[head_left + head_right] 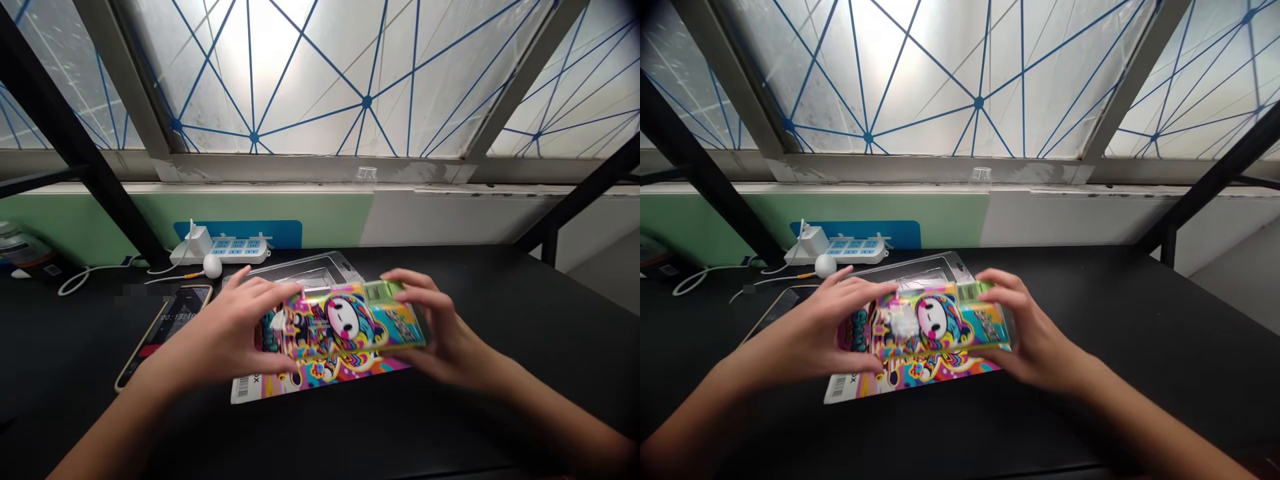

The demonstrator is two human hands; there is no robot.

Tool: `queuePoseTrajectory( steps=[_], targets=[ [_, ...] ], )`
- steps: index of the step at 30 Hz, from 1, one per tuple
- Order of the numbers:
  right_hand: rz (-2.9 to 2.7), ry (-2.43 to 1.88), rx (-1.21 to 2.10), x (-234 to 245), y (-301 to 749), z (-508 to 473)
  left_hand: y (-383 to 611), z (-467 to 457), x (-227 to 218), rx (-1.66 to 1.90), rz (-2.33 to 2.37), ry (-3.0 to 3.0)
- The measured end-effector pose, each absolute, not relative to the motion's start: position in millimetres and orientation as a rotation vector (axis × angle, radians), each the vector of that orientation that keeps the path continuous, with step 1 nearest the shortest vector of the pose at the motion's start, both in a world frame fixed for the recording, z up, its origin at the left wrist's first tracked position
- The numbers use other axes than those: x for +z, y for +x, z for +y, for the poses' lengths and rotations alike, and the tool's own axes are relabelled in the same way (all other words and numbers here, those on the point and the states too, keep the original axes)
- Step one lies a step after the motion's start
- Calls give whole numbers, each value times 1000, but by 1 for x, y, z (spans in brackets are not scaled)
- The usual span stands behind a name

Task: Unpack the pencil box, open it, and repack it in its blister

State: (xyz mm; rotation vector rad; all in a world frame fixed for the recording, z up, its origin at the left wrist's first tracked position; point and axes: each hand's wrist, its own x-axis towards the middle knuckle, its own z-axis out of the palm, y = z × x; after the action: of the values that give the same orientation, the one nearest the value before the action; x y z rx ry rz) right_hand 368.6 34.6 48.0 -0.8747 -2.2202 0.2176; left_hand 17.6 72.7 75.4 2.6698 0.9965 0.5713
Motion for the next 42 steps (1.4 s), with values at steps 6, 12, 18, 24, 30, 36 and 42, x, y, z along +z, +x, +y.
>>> queuePoseTrajectory(
  steps=[6, 12, 18, 24, 30, 36, 42],
  targets=[
    [-2324, -815, 347, 45, 341, 137, 4, 103, 62, 623, 1272, 2740],
    [-2361, -915, 410, 10, 335, 159, 11, 113, 39, 497, 1430, 2664],
    [-2429, -1010, 250, -7, 338, 152, 17, 111, 25, 440, 1495, 2650],
    [-2527, -1004, -165, 0, 329, 135, 22, 110, 22, 395, 1554, 2666],
    [-2526, -713, -191, 6, 311, 65, 30, 107, 20, 317, 1566, 2701],
    [-2767, -1054, 389, 4, 299, 45, 32, 107, 13, 236, 1604, 2738],
    [-2800, -1136, 653, 13, 299, 52, 38, 107, 8, 240, 1728, 2797]
  ],
)
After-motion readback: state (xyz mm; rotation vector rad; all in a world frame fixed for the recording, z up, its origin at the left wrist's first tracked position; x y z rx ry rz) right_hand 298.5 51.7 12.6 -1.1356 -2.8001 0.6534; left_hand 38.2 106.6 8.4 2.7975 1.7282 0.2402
